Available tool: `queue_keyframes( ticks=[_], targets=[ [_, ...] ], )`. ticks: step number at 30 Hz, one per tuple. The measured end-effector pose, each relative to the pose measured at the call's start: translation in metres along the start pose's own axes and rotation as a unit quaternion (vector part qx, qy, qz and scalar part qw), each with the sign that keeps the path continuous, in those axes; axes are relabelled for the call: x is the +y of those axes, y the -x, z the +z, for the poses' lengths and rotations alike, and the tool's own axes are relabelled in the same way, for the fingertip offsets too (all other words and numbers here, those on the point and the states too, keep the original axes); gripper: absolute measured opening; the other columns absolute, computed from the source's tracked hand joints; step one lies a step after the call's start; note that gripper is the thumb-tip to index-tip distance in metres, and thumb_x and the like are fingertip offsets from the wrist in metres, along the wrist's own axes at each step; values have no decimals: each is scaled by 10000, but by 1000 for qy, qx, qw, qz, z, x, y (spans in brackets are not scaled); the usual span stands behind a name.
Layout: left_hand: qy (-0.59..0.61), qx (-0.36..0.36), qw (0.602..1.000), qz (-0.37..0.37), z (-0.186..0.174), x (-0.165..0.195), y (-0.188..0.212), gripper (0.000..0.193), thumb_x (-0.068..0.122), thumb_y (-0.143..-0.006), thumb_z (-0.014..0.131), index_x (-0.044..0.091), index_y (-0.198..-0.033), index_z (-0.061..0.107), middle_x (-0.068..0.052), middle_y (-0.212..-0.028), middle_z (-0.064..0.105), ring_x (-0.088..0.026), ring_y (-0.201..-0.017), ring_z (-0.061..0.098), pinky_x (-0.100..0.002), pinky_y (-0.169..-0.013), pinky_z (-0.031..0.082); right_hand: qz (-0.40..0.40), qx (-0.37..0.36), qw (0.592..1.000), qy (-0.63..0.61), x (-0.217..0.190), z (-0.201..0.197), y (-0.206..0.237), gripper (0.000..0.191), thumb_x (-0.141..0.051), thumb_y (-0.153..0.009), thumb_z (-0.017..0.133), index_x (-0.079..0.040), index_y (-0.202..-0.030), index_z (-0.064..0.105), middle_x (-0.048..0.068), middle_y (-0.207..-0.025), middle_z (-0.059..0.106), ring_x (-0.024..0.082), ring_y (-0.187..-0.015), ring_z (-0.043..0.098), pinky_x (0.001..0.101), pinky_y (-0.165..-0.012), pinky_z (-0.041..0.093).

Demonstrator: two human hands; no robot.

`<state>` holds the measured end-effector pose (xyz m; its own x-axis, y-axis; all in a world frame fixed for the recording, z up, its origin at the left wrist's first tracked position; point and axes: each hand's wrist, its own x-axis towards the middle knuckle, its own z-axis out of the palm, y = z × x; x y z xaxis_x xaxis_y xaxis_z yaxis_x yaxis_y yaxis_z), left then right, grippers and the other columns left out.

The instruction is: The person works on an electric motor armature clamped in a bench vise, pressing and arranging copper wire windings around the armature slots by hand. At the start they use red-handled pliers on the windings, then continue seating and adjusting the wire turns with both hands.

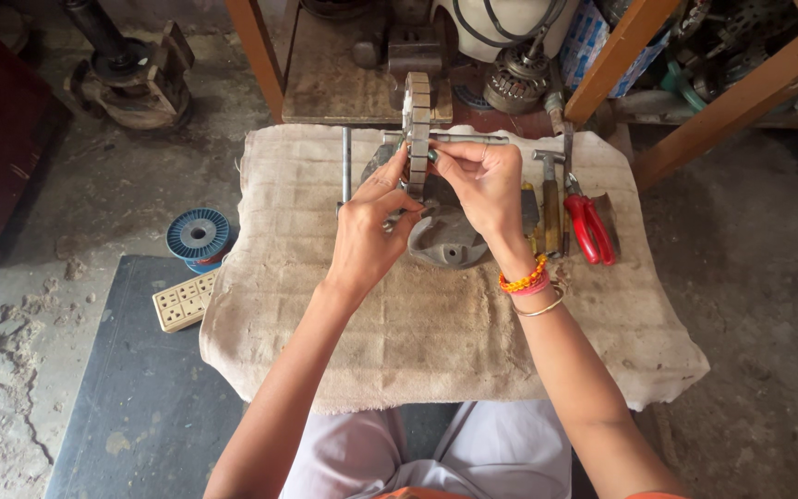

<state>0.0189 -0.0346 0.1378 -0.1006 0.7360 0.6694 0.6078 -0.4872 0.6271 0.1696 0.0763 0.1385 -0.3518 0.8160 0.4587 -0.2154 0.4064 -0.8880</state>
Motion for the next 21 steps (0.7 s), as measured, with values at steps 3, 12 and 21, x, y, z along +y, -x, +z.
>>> queue_keyframes(
  ticks=[3,12,21],
  targets=[
    [-8,1,1000,-5,0,0,0,152,-105,-725,763,-21,-844,719,-200,-1504,539,-346,-1398,543,-403,-1089,516,2,1,1000,30,-6,0,1,140,26,-972,679,99,-1070,748,133,-993,771,140,-881,747,278,-822,638],
    [-3,-3,1000,-1,0,0,1,146,-83,-735,783,-16,-847,717,-196,-1508,528,-354,-1408,529,-401,-1105,498,-25,0,992,122,-16,0,-1,115,15,-963,695,88,-1024,760,101,-921,775,107,-838,736,237,-763,611],
    [-7,1,1000,-1,2,0,0,141,-79,-735,782,-8,-842,725,-193,-1511,527,-349,-1391,549,-396,-1056,539,-35,-2,994,101,-20,2,2,124,12,-975,691,88,-1053,751,80,-934,766,79,-846,710,225,-763,600]
  ],
)
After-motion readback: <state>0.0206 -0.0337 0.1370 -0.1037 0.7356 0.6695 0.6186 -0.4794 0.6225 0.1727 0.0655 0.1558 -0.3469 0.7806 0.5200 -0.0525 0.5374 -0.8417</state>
